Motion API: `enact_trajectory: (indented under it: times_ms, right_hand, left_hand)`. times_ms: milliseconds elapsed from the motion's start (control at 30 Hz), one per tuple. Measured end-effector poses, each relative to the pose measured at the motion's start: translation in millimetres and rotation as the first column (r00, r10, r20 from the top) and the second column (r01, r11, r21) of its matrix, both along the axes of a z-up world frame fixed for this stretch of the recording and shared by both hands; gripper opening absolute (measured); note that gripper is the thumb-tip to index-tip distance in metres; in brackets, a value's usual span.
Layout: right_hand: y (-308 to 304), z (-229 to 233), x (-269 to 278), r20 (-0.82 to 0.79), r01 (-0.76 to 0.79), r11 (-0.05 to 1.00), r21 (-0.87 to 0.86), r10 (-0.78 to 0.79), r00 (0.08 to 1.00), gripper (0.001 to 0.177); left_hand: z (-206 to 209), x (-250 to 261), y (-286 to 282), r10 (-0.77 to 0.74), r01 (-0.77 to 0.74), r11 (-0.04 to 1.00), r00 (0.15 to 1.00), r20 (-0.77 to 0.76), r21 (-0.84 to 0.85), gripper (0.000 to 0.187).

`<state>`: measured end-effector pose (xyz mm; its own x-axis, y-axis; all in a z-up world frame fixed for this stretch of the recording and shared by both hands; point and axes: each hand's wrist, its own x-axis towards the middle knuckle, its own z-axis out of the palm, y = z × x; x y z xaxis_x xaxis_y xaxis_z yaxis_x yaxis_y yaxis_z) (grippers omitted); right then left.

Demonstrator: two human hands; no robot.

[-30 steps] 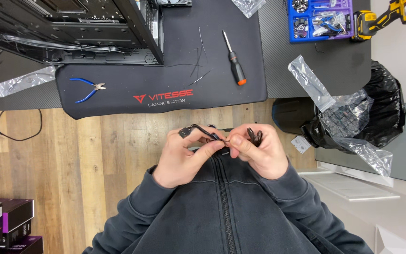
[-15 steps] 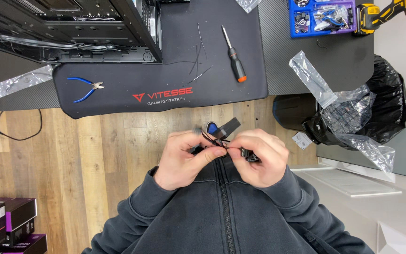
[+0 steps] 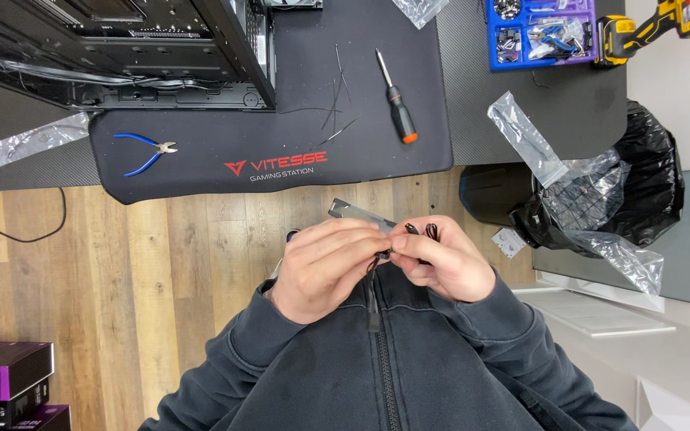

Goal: The person handles a computer fan, removes its packaging, and untangles its wires by hand before setting it down next to a computer case.

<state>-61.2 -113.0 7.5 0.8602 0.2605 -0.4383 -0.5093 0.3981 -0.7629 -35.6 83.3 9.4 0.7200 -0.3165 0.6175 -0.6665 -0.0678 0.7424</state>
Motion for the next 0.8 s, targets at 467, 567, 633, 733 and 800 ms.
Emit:
enact_trajectory:
  times_ms: [467,567,633,733,800]
  right_hand:
    - [23.8,42.1,6.0,0.593,0.329,0.731,-0.598,0.127,0.795,0.006]
    - [30.3,40.3,2.3,0.59,0.332,0.746,-0.577,0.099,0.802,0.007]
    - [31.5,35.5,5.3,0.588,0.336,0.753,-0.567,0.084,0.804,0.007]
    - [26.5,32.2,12.3,0.651,0.441,0.638,-0.631,0.128,0.748,0.013]
    - [25.8,31.9,16.4,0.713,0.468,0.648,-0.6,0.168,0.681,0.01]
  left_hand:
    - [-2.1,5.3,10.3,0.187,-0.195,0.981,0.921,-0.343,0.009,0.013]
    - [2.7,7.0,11.7,0.272,-0.263,0.962,0.914,-0.3,0.073,0.015]
    - [2.8,9.0,13.1,0.292,-0.279,0.956,0.919,-0.263,0.086,0.014]
    - [2.6,8.3,12.4,0.267,-0.251,0.964,0.924,-0.275,0.091,0.01]
    - [4.0,11.4,12.5,0.168,-0.171,0.985,0.933,-0.319,0.019,0.01]
